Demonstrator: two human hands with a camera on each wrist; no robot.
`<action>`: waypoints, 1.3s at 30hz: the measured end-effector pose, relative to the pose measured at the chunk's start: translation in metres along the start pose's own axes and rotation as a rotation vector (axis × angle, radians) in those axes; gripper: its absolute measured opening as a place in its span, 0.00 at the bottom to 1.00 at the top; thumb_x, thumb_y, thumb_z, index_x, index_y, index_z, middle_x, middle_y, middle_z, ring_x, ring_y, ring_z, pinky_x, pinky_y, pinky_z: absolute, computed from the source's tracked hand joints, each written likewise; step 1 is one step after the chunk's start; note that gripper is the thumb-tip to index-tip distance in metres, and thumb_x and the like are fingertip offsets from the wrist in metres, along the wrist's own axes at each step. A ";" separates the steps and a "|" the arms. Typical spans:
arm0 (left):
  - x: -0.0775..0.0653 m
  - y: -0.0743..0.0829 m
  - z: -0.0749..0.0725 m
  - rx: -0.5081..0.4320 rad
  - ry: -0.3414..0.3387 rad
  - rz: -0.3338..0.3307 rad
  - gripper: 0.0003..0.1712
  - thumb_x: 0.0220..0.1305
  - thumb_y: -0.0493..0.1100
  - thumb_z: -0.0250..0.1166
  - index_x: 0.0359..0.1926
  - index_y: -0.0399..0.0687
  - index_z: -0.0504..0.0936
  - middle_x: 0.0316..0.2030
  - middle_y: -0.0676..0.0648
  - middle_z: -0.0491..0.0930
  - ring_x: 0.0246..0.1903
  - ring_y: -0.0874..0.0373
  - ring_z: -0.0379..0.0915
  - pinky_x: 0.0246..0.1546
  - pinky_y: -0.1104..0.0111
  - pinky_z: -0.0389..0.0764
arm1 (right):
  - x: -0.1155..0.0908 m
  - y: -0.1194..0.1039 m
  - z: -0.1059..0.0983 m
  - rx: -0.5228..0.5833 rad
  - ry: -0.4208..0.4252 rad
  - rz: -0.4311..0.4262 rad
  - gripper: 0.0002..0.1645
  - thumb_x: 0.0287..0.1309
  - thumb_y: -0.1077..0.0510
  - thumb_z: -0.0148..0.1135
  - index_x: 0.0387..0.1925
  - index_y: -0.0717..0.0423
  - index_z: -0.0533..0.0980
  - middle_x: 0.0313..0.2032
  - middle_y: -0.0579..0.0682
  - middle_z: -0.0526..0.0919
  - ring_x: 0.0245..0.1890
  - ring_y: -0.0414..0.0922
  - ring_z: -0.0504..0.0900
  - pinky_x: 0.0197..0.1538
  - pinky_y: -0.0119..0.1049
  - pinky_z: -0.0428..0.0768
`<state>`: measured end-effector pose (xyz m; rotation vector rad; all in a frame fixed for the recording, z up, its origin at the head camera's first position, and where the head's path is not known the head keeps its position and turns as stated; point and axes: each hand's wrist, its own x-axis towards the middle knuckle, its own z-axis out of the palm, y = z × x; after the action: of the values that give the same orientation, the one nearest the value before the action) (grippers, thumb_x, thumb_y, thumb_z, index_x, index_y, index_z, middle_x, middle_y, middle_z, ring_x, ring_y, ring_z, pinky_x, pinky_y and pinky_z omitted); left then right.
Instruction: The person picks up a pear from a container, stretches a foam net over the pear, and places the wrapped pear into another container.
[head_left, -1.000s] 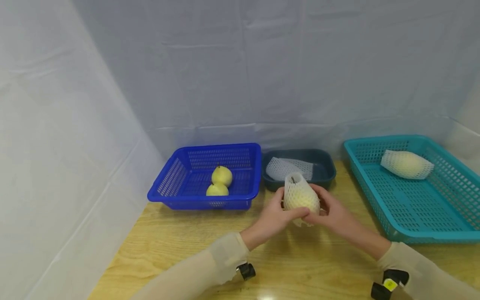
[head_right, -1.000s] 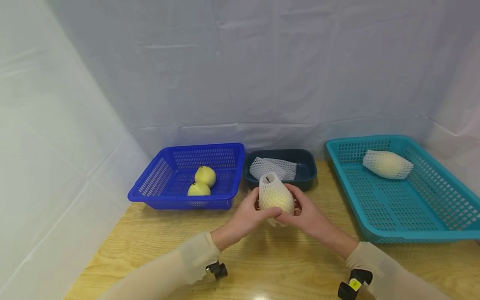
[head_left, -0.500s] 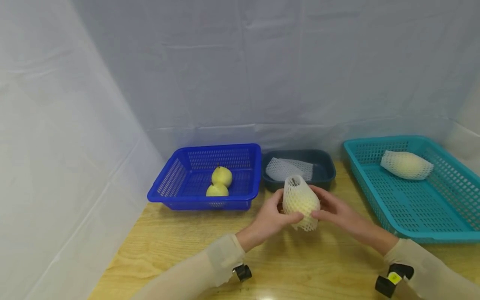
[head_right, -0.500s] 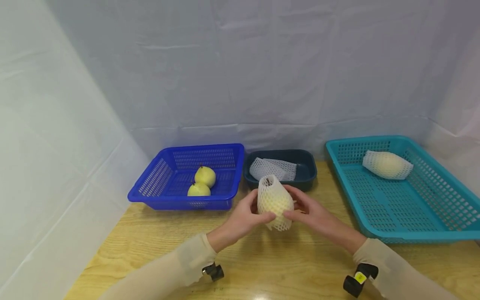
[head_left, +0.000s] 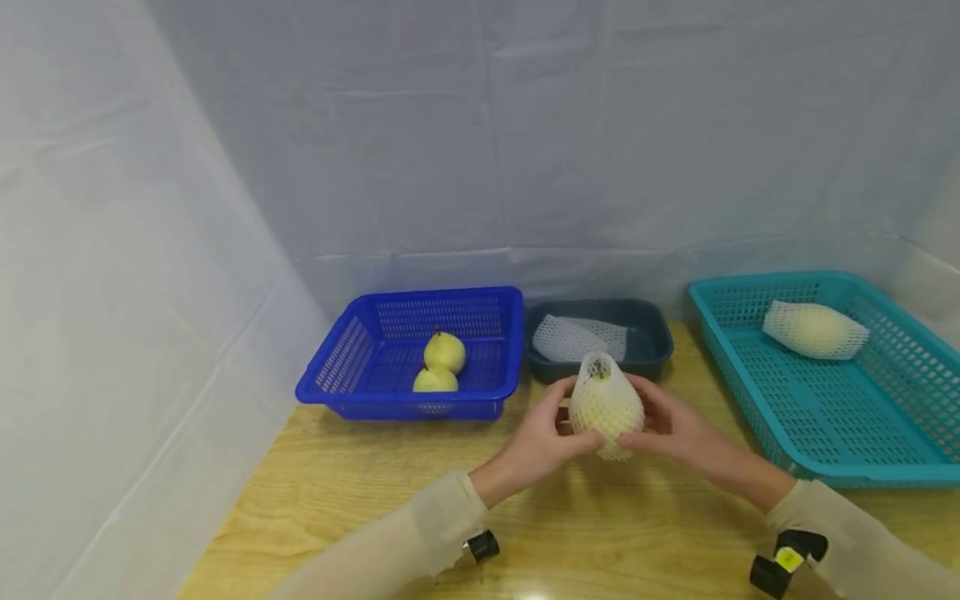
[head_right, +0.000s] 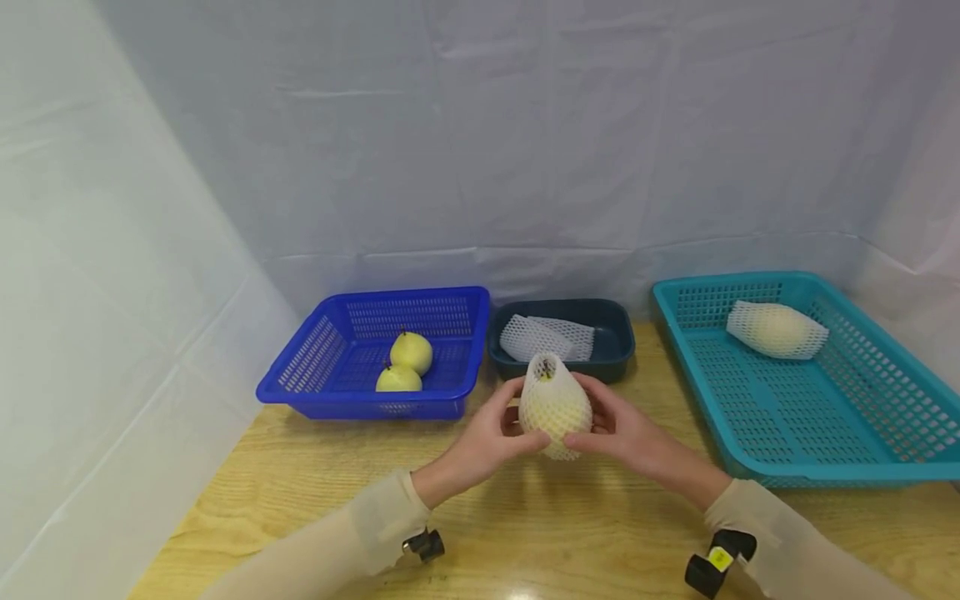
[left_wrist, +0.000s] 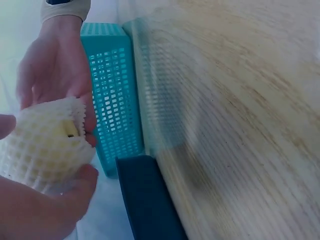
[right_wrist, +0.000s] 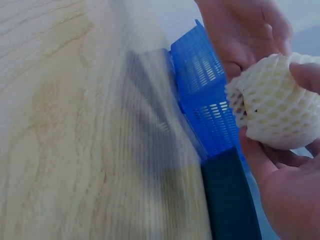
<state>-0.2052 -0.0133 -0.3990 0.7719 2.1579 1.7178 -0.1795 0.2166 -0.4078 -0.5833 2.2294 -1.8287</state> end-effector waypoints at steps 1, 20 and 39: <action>0.000 0.000 0.000 0.015 -0.002 0.005 0.42 0.61 0.42 0.71 0.73 0.48 0.62 0.61 0.45 0.71 0.47 0.60 0.76 0.47 0.69 0.82 | 0.000 0.002 0.001 -0.012 0.015 -0.006 0.47 0.68 0.59 0.63 0.78 0.55 0.48 0.72 0.66 0.59 0.67 0.67 0.67 0.54 0.37 0.82; -0.001 0.003 0.005 0.273 0.097 0.017 0.49 0.49 0.58 0.79 0.70 0.58 0.68 0.54 0.53 0.70 0.48 0.61 0.70 0.48 0.69 0.78 | -0.002 0.003 0.012 -0.018 0.066 -0.060 0.45 0.61 0.63 0.69 0.69 0.62 0.50 0.67 0.71 0.64 0.61 0.41 0.77 0.53 0.33 0.82; -0.005 -0.004 -0.003 0.100 0.023 0.131 0.42 0.55 0.45 0.77 0.67 0.53 0.66 0.60 0.50 0.74 0.57 0.60 0.72 0.59 0.64 0.76 | -0.003 0.002 0.005 -0.116 -0.050 -0.102 0.50 0.64 0.61 0.66 0.79 0.54 0.49 0.72 0.62 0.62 0.65 0.45 0.73 0.59 0.35 0.79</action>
<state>-0.2031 -0.0190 -0.4031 0.9433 2.2699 1.6977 -0.1755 0.2138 -0.4111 -0.7680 2.3246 -1.7183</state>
